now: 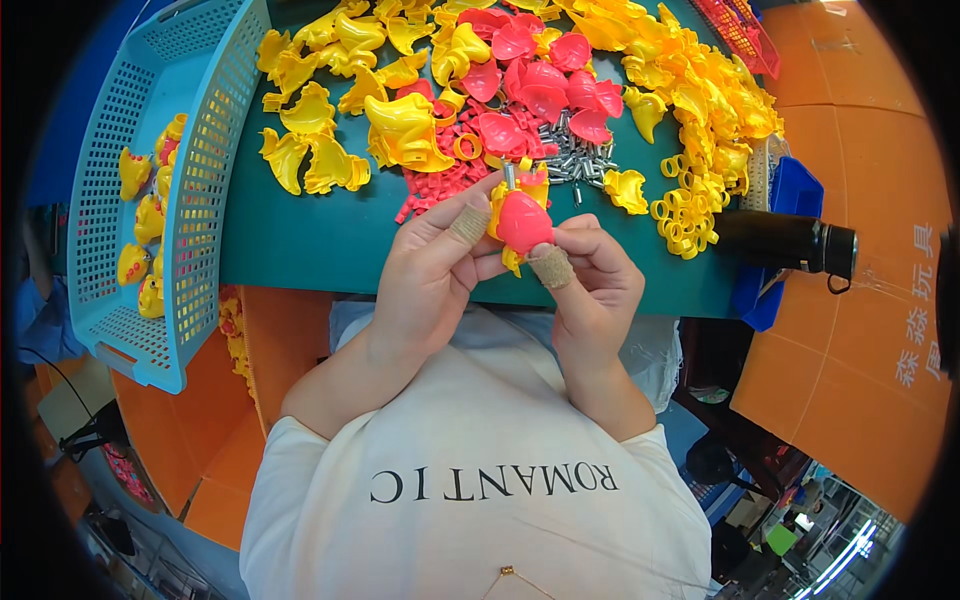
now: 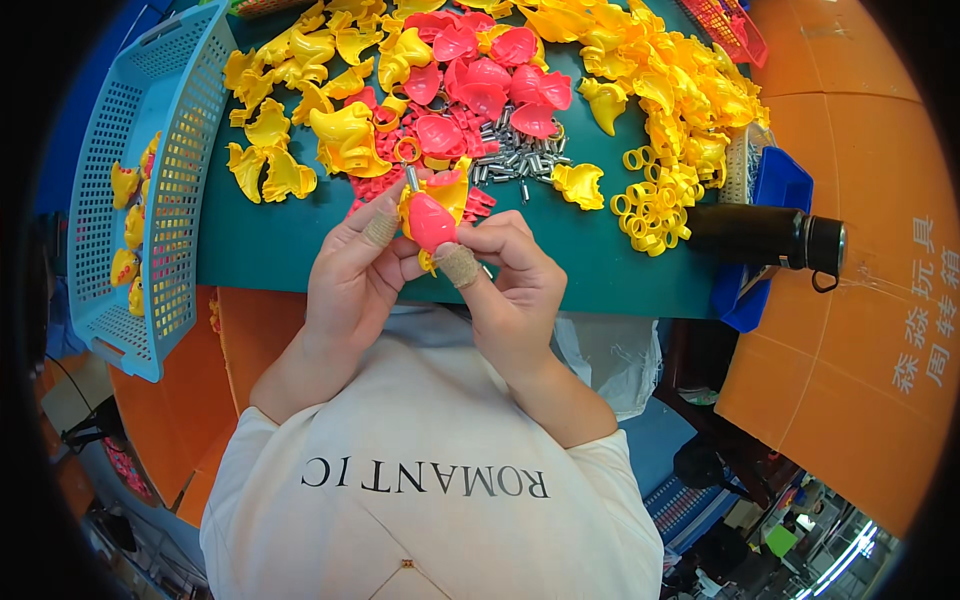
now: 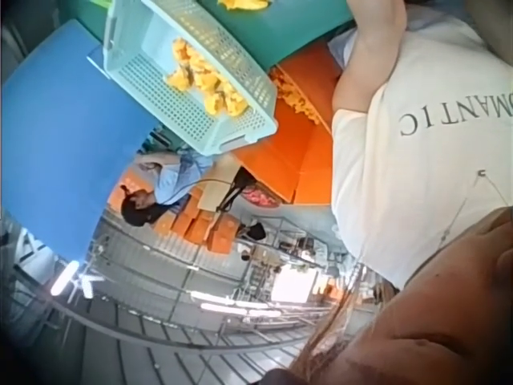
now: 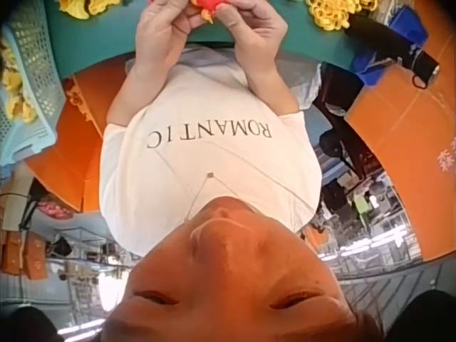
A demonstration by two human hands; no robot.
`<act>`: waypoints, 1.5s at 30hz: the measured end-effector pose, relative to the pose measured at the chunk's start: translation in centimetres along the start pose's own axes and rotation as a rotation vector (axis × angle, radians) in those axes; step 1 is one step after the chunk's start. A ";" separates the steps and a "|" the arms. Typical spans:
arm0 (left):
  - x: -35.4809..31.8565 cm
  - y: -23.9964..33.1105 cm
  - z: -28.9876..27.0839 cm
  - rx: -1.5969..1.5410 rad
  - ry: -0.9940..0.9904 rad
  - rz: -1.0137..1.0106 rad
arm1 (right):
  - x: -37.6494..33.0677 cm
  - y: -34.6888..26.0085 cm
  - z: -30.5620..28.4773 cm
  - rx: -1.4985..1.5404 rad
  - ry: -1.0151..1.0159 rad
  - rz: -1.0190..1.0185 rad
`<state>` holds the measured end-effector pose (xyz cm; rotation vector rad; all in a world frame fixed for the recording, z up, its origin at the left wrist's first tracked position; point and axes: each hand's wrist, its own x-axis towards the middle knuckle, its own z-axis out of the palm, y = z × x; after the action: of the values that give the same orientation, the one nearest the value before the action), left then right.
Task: Assembling small plastic toy components at a workbench.
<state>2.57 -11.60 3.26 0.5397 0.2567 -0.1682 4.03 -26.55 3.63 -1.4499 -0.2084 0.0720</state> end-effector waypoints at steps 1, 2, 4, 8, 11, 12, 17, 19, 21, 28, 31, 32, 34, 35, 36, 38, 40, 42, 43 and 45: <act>0.0 0.0 -0.1 -0.003 -0.008 -0.019 | -0.1 0.2 0.0 -0.016 0.010 -0.059; 0.0 0.0 -0.1 -0.003 -0.009 -0.020 | -0.2 0.3 0.1 -0.016 0.011 -0.060; 0.1 0.0 -0.2 -0.018 -0.034 -0.036 | -0.3 0.5 0.2 0.057 0.012 -0.102; 0.2 0.1 -0.2 0.012 -0.047 -0.031 | -0.4 0.5 -0.4 -0.032 -0.020 -0.126; 0.0 0.4 0.4 0.026 -0.017 -0.055 | -0.4 0.6 -0.7 -0.129 -0.053 -0.249; 0.0 0.4 0.5 0.030 -0.021 -0.063 | -0.3 0.6 -0.8 -0.114 -0.044 -0.268; -0.2 0.3 0.4 0.053 -0.045 -0.070 | -0.2 0.2 -1.1 -0.130 -0.078 -0.238; -0.2 0.2 0.7 0.054 -0.015 -0.080 | -0.4 0.2 -1.2 -0.116 -0.069 -0.225; -0.1 0.0 0.8 0.051 -0.008 -0.092 | -0.4 0.2 -1.2 -0.151 -0.063 -0.247; -0.3 -0.4 0.6 0.078 -0.025 -0.109 | -0.4 0.3 -1.8 -0.390 -0.107 -0.386; -0.3 -1.1 1.1 0.109 -0.037 -0.053 | -1.0 0.4 -0.7 -0.574 0.029 -0.525; -0.3 -1.2 1.3 0.110 -0.041 -0.055 | -1.2 0.4 -0.7 -0.591 0.032 -0.536; -0.3 -1.2 1.6 0.402 -0.061 0.098 | -0.8 -0.1 -1.9 -0.530 -0.085 -0.475; -0.2 -1.1 1.2 0.405 -0.066 0.097 | -0.4 -0.3 -2.8 -0.461 -0.207 -0.413; 0.0 -0.7 0.5 0.373 -0.050 0.070 | 0.3 -0.4 -3.8 -0.430 -0.207 -0.440; 0.6 -0.1 0.5 0.235 -0.003 0.010 | 1.0 -0.6 -5.7 -0.686 0.102 -0.368; 0.8 0.0 0.1 0.194 -0.016 -0.027 | 3.0 -0.2 -7.2 -1.091 0.225 -0.421; 0.6 -0.2 0.3 0.152 -0.030 -0.071 | 4.1 2.5 -9.3 -1.166 0.186 -0.418; 0.7 -0.3 0.5 0.130 -0.018 -0.121 | 4.4 3.2 -9.8 -1.237 0.138 -0.420; 0.6 -0.3 0.7 0.107 -0.007 -0.169 | 4.3 3.1 -10.8 -1.178 0.117 -0.355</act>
<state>3.25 -12.29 3.47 0.6235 0.2874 -0.3492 10.49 -35.92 -0.21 -2.5465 -0.4491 -0.5048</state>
